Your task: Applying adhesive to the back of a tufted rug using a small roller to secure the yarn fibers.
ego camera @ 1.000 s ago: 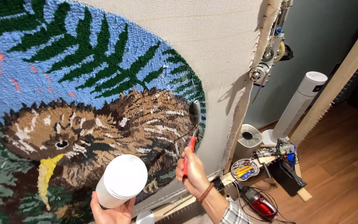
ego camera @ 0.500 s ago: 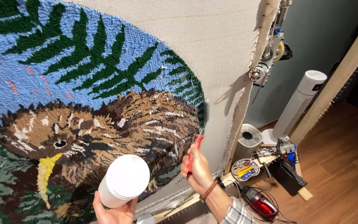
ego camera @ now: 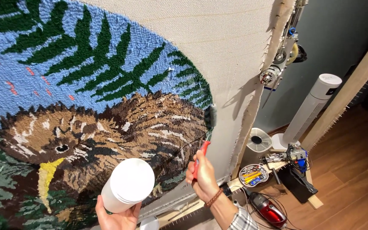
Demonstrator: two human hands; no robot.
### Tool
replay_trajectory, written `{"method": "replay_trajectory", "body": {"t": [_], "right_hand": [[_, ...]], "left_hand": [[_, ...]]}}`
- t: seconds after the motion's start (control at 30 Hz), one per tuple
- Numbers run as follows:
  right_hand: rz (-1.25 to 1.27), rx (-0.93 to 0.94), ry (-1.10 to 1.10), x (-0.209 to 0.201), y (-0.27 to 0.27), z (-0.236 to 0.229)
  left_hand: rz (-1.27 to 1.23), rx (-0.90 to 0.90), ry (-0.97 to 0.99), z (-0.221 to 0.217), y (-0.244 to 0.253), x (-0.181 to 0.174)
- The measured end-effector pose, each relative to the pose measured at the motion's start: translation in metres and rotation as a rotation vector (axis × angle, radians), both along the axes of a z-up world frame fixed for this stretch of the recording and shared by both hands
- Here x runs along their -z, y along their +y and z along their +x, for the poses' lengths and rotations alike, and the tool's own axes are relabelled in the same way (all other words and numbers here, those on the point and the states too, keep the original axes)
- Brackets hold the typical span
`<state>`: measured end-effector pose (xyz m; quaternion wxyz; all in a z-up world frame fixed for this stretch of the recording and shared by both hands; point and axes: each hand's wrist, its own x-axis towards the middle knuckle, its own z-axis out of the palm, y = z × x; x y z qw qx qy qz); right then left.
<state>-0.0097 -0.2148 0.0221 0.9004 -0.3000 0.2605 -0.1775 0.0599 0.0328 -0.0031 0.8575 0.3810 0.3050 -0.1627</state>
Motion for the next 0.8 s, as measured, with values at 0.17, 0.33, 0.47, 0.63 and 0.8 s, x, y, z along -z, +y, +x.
{"method": "replay_trajectory", "body": {"t": [0.17, 0.33, 0.47, 0.63, 0.8], "right_hand": [[0.005, -0.055, -0.028, 0.007, 0.000, -0.009], [0.024, -0.025, -0.041, 0.002, 0.000, -0.010], [-0.076, -0.124, 0.046, 0.002, 0.003, -0.020], [-0.333, -0.103, 0.109, 0.010, -0.003, -0.016], [-0.906, -0.032, 0.356, 0.067, -0.023, -0.016]], "left_hand": [[0.002, -0.004, -0.011, -0.003, -0.001, -0.002], [-0.046, 0.002, -0.030, -0.003, -0.004, -0.002], [-0.057, 0.038, -0.043, -0.004, -0.010, 0.001], [-0.067, 0.053, -0.070, -0.009, -0.016, 0.000], [-0.066, 0.024, -0.049, -0.005, -0.017, 0.003]]}}
